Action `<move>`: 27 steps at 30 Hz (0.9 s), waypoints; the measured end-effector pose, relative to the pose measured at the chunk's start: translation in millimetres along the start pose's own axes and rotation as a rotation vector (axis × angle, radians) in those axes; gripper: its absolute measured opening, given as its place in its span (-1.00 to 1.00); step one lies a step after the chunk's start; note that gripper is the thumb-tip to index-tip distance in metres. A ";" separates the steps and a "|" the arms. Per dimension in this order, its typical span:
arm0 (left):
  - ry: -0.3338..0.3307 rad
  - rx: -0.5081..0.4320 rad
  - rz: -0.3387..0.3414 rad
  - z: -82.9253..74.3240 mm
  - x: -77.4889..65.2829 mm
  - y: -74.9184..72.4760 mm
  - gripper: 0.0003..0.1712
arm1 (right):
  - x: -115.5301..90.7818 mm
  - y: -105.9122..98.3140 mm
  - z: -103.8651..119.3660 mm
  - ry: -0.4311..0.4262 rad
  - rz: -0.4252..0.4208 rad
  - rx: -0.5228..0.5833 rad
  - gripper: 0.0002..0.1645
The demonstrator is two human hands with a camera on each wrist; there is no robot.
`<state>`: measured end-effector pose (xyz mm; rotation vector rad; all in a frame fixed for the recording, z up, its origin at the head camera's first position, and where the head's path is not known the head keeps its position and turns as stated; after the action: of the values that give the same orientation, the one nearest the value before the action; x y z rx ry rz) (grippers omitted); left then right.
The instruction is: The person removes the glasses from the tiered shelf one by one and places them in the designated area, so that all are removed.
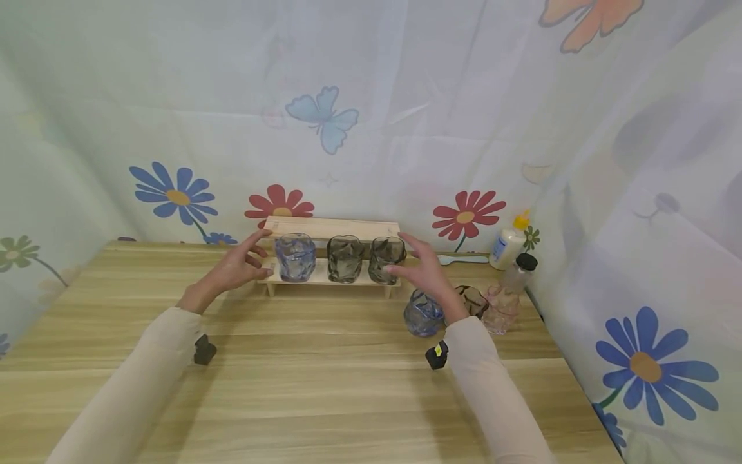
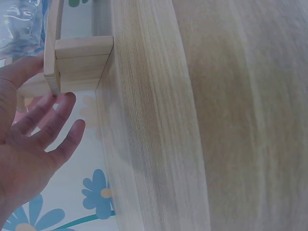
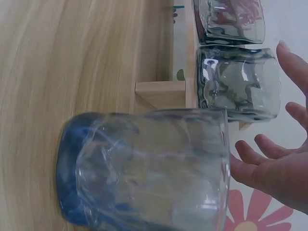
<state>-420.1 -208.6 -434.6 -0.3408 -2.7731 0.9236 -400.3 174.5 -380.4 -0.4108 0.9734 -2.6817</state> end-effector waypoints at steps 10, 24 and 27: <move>0.008 -0.001 -0.004 -1.7 -1.3 -0.1 0.01 | 8.6 16.3 -0.4 0.025 0.032 -0.020 0.07; 0.007 0.001 -0.002 -1.7 -1.4 -0.1 0.01 | 17.7 29.0 0.2 0.050 0.005 -0.050 0.10; 0.001 0.002 0.000 -1.8 -1.3 -0.3 0.01 | 19.4 30.4 -2.0 0.057 -0.002 -0.060 0.10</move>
<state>-418.4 -208.1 -433.2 -0.3404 -2.7713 0.9252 -414.6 146.6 -398.3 -0.3493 1.0723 -2.6849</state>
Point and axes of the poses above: each hand's wrist, its own x-axis towards the middle knuckle, its own y-axis out of the palm, z = x × y, the point moved 7 cm from there along x, towards the middle knuckle, and after that the axes turned 3 degrees about -x, right-handed, at the moved point
